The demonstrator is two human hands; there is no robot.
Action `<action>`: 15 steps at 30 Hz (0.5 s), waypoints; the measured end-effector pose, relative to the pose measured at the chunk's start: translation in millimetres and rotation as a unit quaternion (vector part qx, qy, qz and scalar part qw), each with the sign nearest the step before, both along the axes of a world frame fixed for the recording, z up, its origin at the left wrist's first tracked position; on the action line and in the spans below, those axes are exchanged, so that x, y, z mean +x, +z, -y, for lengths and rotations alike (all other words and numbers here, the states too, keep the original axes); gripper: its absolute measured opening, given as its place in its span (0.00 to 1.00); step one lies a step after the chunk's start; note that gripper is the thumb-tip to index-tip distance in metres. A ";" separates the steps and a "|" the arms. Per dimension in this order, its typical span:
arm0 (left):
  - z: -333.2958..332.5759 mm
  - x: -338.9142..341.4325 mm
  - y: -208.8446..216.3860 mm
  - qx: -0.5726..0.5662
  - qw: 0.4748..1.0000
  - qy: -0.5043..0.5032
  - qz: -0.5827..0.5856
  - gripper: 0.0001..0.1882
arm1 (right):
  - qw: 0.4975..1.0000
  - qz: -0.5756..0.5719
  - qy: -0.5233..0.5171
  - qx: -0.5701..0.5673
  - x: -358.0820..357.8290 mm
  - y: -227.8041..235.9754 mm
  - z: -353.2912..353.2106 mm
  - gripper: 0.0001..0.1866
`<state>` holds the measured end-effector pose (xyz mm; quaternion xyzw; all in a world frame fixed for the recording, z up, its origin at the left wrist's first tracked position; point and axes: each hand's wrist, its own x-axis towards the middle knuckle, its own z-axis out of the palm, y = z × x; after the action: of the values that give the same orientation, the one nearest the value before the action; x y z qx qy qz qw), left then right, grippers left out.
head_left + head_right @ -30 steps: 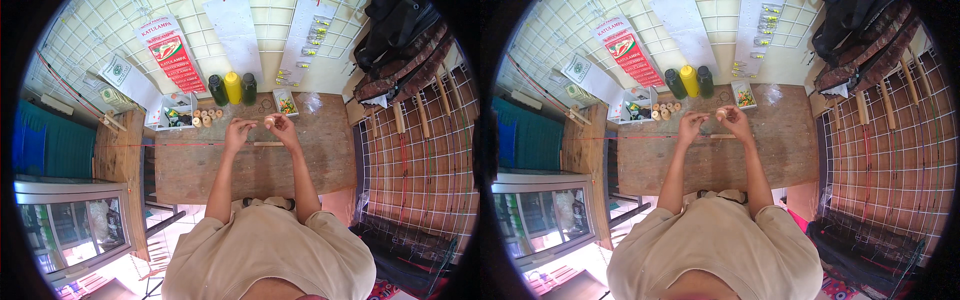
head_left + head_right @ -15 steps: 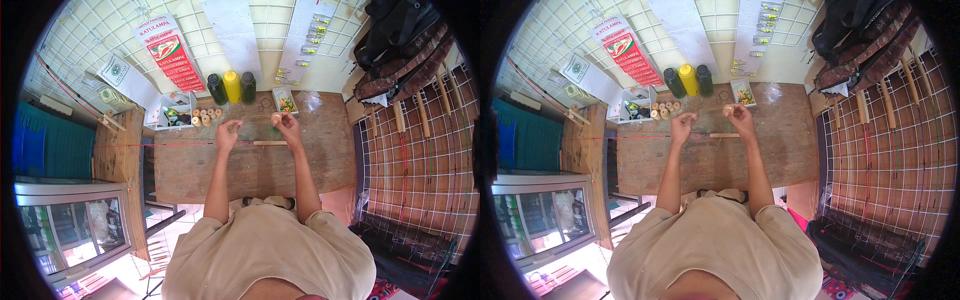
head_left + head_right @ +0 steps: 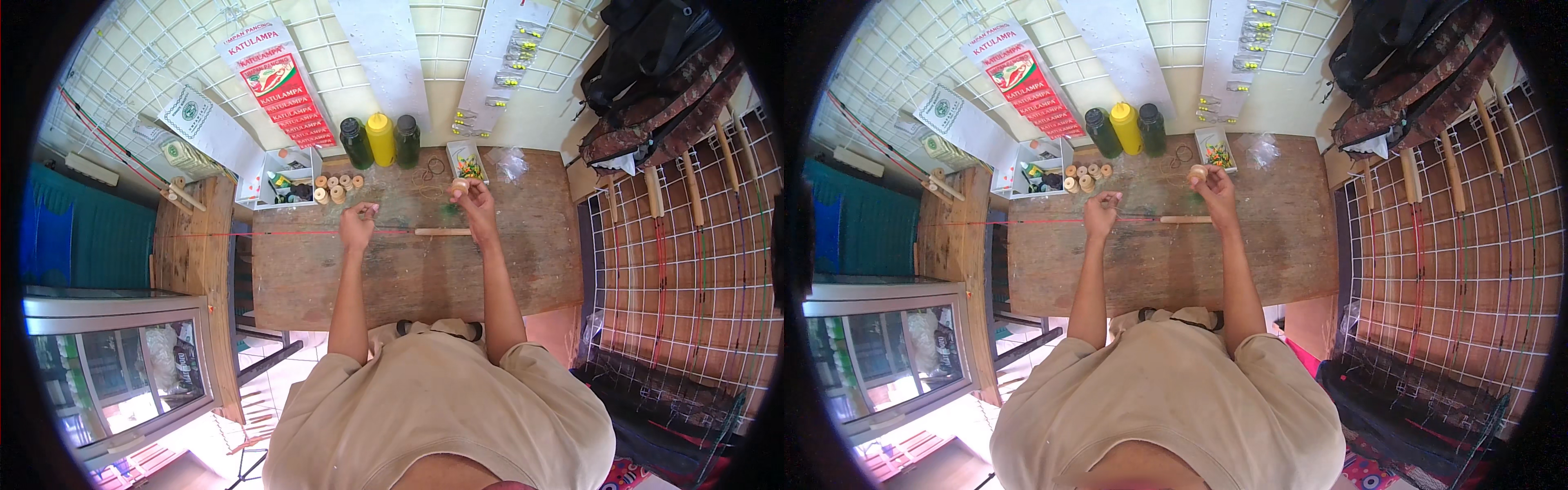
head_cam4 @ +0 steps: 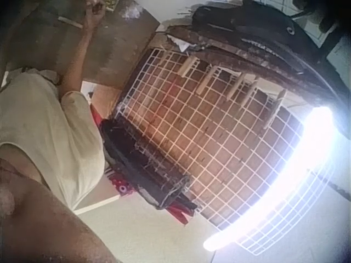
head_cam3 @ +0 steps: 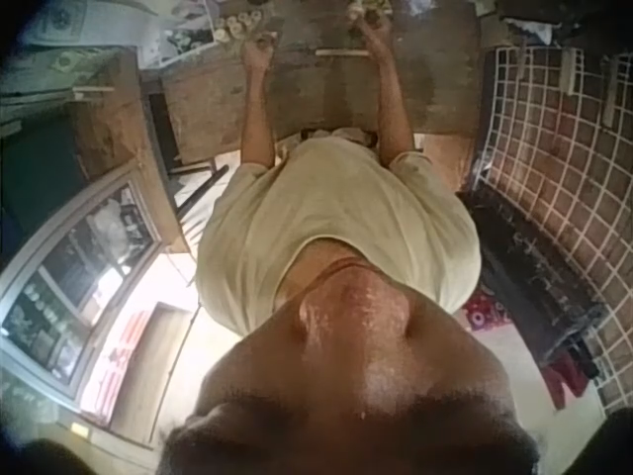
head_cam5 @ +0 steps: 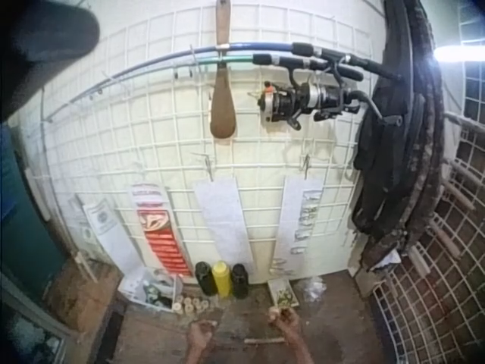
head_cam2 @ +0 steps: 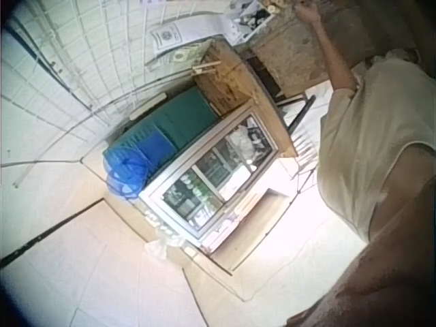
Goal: The person is assembling or repairing a fishing rod, specifically working with the line and a small circular component.
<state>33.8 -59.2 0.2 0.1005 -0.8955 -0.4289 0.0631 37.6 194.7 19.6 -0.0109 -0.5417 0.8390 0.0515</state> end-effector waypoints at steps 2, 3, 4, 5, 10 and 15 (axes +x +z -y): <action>5.5 1.1 -1.8 -0.023 0.997 0.014 0.068 0.06 | 1.000 0.018 0.004 0.005 0.3 7.9 1.3 0.16; 9.6 4.2 -4.8 -0.078 0.994 -0.049 0.063 0.13 | 0.999 0.036 0.009 0.009 0.3 10.7 2.2 0.16; 8.8 6.3 -1.5 -0.133 0.983 -0.113 0.057 0.22 | 0.999 0.035 0.007 0.010 -0.6 6.8 0.7 0.16; 6.6 7.6 1.6 -0.133 0.983 -0.115 0.056 0.22 | 0.999 0.025 0.008 0.034 -1.9 2.1 -0.1 0.16; -3.1 7.0 33.7 -0.271 0.922 -0.226 0.158 0.51 | 0.997 -0.006 0.021 0.081 -0.7 1.0 5.5 0.14; -38.2 -4.6 56.4 -0.017 0.957 -0.268 -0.111 0.41 | 0.989 -0.080 0.025 0.121 -3.4 -7.4 6.8 0.15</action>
<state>29.2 -21.0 56.6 -0.1927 -0.8841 -0.4231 0.0460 34.2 188.0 12.2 0.0757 -0.6334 0.7664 0.0748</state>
